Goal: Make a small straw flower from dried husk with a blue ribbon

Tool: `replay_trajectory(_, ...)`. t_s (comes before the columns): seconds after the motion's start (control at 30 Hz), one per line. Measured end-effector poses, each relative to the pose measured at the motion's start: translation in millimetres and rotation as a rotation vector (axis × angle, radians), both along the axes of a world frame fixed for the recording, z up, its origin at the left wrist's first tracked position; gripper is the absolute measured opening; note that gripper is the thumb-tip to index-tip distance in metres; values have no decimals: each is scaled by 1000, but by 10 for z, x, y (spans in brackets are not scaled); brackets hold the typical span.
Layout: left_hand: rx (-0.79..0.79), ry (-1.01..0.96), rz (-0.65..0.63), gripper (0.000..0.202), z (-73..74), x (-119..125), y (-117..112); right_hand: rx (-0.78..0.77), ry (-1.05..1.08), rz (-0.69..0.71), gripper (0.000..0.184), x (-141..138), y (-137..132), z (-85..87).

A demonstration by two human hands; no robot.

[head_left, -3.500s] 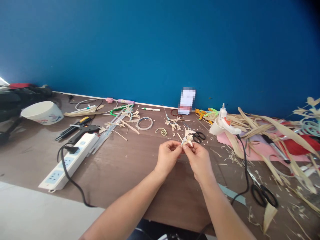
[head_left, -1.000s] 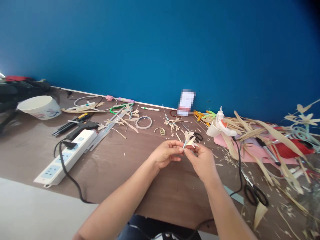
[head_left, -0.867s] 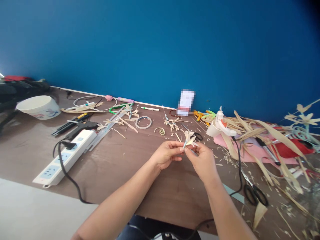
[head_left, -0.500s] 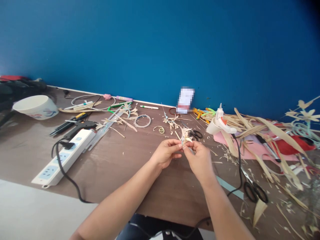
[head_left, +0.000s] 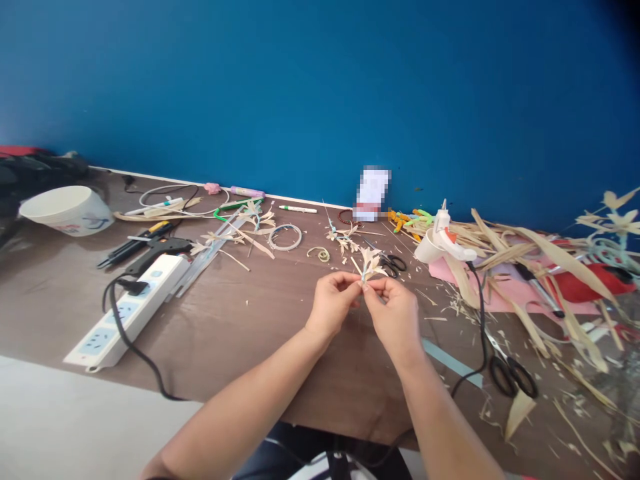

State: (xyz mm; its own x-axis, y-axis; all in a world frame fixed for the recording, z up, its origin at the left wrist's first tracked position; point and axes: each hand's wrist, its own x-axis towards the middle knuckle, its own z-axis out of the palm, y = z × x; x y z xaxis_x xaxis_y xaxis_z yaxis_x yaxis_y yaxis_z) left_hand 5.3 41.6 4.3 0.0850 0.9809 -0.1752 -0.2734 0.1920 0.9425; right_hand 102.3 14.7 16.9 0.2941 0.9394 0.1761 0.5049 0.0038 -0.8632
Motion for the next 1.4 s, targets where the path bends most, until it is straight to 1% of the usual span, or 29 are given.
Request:
replay_trajectory(0.1, 58, 96, 13, 14, -16, -10, -1, 8, -28, -6, 13, -3, 6, -3)
replay_trajectory(0.2, 220, 235, 35, 11, -11, -31, -10, 14, -58, -7, 12, 3, 6, 5)
replay_trajectory(0.3, 352, 374, 51, 10, 31, -51, -35, 8, -79, -20, 11, 11, 3, 19)
replay_trajectory(0.4, 423, 452, 35, 13, 76, -56, -70, 14, -103, -40, 11, 14, 0, 30)
replay_trajectory(0.53, 446, 448, -24, 18, 87, -44, -109, 72, -163, -61, 10, 1, -10, 37)
replay_trajectory(0.7, 435, 430, 0, 19, 62, -38, -122, 106, -250, -117, 11, -25, -36, 48)
replay_trajectory(0.8, 434, 416, -8, 20, 56, -36, -123, 116, -293, -151, 11, -31, -50, 55)
replay_trajectory(1.03, 465, 351, -59, 28, 48, -17, -141, 118, -284, -184, 11, -11, -51, 59)
replay_trajectory(1.1, 437, 306, -81, 27, 47, -19, -137, 109, -260, -188, 10, 5, -49, 55)
replay_trajectory(1.2, 324, 206, -114, 21, 60, -34, -113, 92, -193, -153, 9, 36, -45, 54)
replay_trajectory(1.33, 106, 39, -178, 17, 106, -76, -49, 32, -85, -45, 8, 90, -37, 77)
replay_trajectory(1.4, 28, -22, -220, 17, 120, -103, -11, 4, -54, 17, 7, 119, -32, 96)
